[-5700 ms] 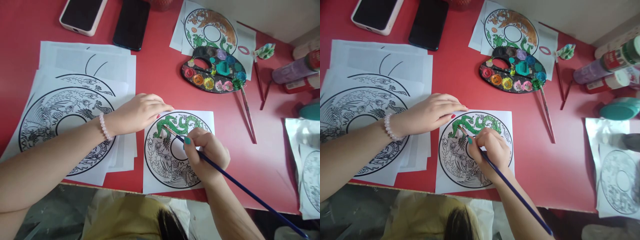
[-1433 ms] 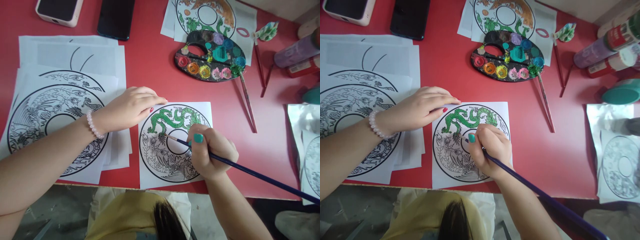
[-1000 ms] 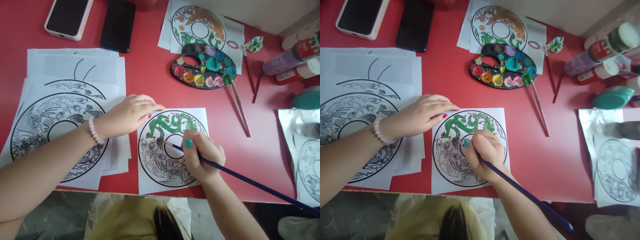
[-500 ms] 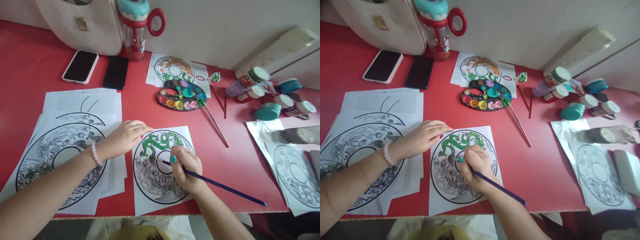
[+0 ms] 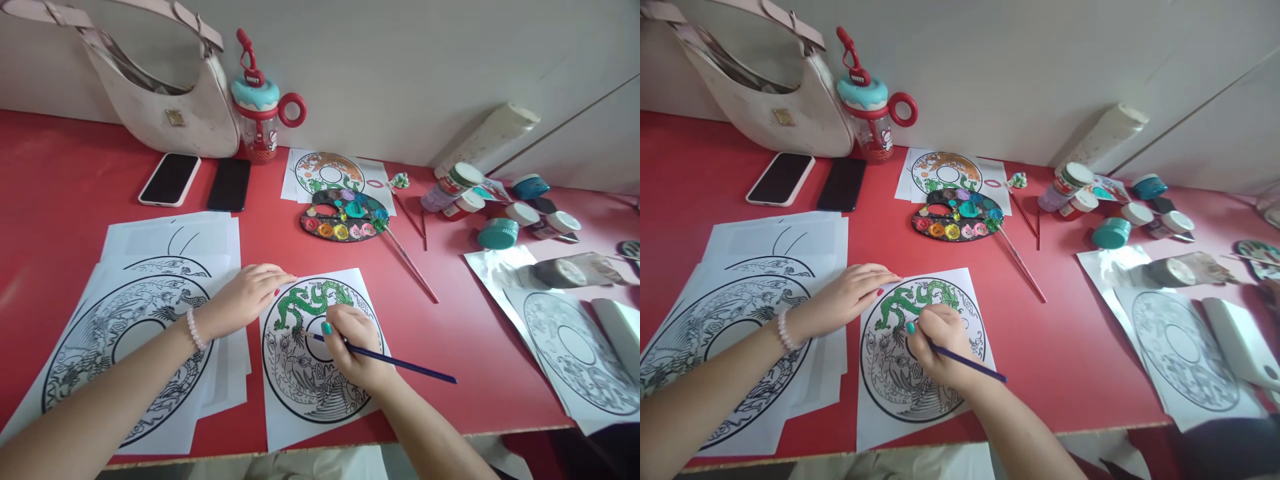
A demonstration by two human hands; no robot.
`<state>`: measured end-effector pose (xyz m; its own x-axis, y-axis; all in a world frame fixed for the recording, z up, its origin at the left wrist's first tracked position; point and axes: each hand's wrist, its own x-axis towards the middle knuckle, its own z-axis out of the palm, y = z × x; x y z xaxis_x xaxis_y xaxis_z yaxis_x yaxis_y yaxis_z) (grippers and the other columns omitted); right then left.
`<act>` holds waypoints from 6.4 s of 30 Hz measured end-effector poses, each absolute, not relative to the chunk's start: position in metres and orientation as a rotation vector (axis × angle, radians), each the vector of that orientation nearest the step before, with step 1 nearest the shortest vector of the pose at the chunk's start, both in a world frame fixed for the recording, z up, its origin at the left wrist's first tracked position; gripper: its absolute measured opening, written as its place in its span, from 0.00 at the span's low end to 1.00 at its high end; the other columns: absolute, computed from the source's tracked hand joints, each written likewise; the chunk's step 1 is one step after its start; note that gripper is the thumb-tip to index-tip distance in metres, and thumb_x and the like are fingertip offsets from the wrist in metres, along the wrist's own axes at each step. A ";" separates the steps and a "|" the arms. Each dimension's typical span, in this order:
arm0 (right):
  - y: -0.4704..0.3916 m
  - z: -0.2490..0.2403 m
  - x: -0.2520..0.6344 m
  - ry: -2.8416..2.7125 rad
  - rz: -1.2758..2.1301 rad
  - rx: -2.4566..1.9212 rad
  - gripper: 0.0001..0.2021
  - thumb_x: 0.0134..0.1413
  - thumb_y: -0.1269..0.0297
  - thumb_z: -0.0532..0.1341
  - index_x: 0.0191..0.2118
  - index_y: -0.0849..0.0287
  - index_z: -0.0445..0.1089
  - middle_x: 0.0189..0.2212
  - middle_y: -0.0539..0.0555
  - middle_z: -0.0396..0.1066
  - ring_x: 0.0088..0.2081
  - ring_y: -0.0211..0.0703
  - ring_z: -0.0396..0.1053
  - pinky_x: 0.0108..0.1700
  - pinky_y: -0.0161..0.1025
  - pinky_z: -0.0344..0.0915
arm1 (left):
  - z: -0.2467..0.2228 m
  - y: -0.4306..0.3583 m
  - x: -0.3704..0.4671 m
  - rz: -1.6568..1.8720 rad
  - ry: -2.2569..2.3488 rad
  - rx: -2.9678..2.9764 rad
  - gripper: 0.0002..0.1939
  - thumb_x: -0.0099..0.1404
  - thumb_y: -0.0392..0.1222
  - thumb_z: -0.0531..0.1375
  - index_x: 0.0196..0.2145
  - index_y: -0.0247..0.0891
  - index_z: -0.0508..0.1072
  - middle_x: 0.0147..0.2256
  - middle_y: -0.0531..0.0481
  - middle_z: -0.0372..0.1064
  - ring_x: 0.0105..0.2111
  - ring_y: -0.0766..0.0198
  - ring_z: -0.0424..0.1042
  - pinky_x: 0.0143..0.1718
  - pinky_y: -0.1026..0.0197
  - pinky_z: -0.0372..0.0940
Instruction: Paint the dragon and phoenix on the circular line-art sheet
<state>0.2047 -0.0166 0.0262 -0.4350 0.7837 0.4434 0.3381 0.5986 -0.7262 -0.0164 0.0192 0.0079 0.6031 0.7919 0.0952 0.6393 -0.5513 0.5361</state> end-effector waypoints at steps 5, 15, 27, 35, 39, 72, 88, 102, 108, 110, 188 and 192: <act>-0.017 0.023 0.207 -1.994 0.689 -0.931 0.15 0.55 0.76 0.49 0.24 0.55 0.41 0.19 0.45 0.43 0.21 0.34 0.45 0.23 0.35 0.46 | 0.007 0.019 -0.015 0.437 1.165 2.371 0.19 0.67 0.32 0.47 0.53 0.41 0.65 0.49 0.48 0.67 0.51 0.59 0.64 0.52 0.52 0.63; -0.009 0.008 0.214 -1.812 0.559 -1.013 0.16 0.58 0.72 0.50 0.23 0.57 0.43 0.18 0.44 0.43 0.20 0.31 0.44 0.23 0.33 0.45 | -0.003 0.018 -0.018 0.495 1.128 2.402 0.21 0.67 0.30 0.48 0.55 0.44 0.62 0.50 0.50 0.66 0.52 0.61 0.62 0.55 0.52 0.60; 0.002 0.007 0.218 -1.716 0.437 -1.119 0.18 0.55 0.70 0.52 0.20 0.56 0.41 0.15 0.43 0.41 0.18 0.30 0.42 0.20 0.32 0.43 | -0.004 0.019 -0.017 0.495 1.122 2.411 0.21 0.66 0.29 0.49 0.54 0.43 0.62 0.51 0.50 0.65 0.53 0.61 0.61 0.55 0.50 0.60; 0.006 0.006 0.218 -1.686 0.383 -1.160 0.17 0.55 0.68 0.51 0.20 0.56 0.42 0.15 0.43 0.42 0.17 0.29 0.43 0.19 0.31 0.43 | -0.003 0.020 -0.019 0.498 1.080 2.461 0.21 0.67 0.29 0.50 0.55 0.44 0.62 0.51 0.50 0.65 0.53 0.62 0.62 0.55 0.53 0.60; 0.007 0.007 0.223 -1.681 0.324 -1.142 0.18 0.54 0.68 0.51 0.19 0.56 0.42 0.14 0.43 0.43 0.17 0.29 0.42 0.19 0.31 0.43 | -0.006 0.022 -0.019 0.488 1.049 2.505 0.21 0.67 0.30 0.50 0.56 0.45 0.61 0.51 0.51 0.65 0.52 0.62 0.61 0.55 0.53 0.59; 0.022 0.007 0.239 -1.003 0.711 -1.173 0.20 0.56 0.54 0.55 0.18 0.57 0.52 0.15 0.44 0.48 0.18 0.31 0.46 0.19 0.33 0.45 | -0.007 0.023 -0.019 0.512 1.060 2.521 0.21 0.67 0.29 0.48 0.55 0.44 0.62 0.49 0.49 0.65 0.51 0.60 0.63 0.53 0.50 0.62; 0.009 0.014 0.220 -1.382 0.895 -1.154 0.20 0.56 0.49 0.55 0.20 0.56 0.52 0.14 0.43 0.49 0.17 0.30 0.46 0.18 0.32 0.45 | -0.008 0.023 -0.020 0.471 1.058 2.524 0.21 0.68 0.30 0.46 0.55 0.44 0.61 0.51 0.49 0.65 0.52 0.62 0.62 0.54 0.51 0.60; 0.030 0.017 0.250 -1.196 0.635 -1.383 0.16 0.53 0.53 0.54 0.24 0.60 0.67 0.19 0.49 0.63 0.23 0.37 0.59 0.27 0.36 0.55 | -0.008 0.024 -0.021 0.521 1.050 2.503 0.22 0.66 0.28 0.48 0.55 0.46 0.62 0.49 0.49 0.66 0.50 0.61 0.64 0.52 0.50 0.63; 0.045 0.006 0.263 -1.023 0.573 -1.436 0.13 0.53 0.57 0.51 0.37 0.59 0.66 0.26 0.51 0.68 0.30 0.40 0.63 0.34 0.39 0.58 | -0.008 0.023 -0.021 0.511 1.065 2.502 0.22 0.66 0.29 0.48 0.55 0.45 0.62 0.49 0.50 0.66 0.50 0.61 0.64 0.53 0.50 0.63; 0.048 0.001 0.266 -1.003 0.500 -1.445 0.09 0.52 0.58 0.55 0.35 0.58 0.62 0.24 0.48 0.65 0.28 0.39 0.63 0.35 0.38 0.58 | -0.008 0.023 -0.021 0.501 1.069 2.495 0.22 0.66 0.28 0.48 0.55 0.45 0.62 0.49 0.50 0.66 0.50 0.61 0.64 0.53 0.50 0.63; -0.008 0.007 0.226 -1.635 1.124 -1.016 0.15 0.55 0.67 0.60 0.21 0.57 0.55 0.17 0.44 0.52 0.19 0.30 0.48 0.21 0.34 0.47 | -0.004 0.023 -0.016 0.496 1.015 2.672 0.18 0.69 0.31 0.47 0.55 0.36 0.63 0.50 0.47 0.68 0.50 0.59 0.64 0.51 0.53 0.62; -0.007 0.006 0.226 -1.679 1.077 -1.045 0.16 0.55 0.66 0.59 0.21 0.57 0.53 0.17 0.44 0.52 0.19 0.30 0.47 0.20 0.35 0.45 | -0.005 0.023 -0.016 0.499 1.016 2.685 0.18 0.69 0.32 0.47 0.55 0.34 0.63 0.49 0.46 0.68 0.50 0.58 0.65 0.51 0.52 0.62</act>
<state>0.2256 -0.0070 0.0057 -0.2786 0.9354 0.2176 0.1918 0.2763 -0.9417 -0.0164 0.0230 -0.0047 0.7022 0.6727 0.2332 0.5954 -0.7344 0.3257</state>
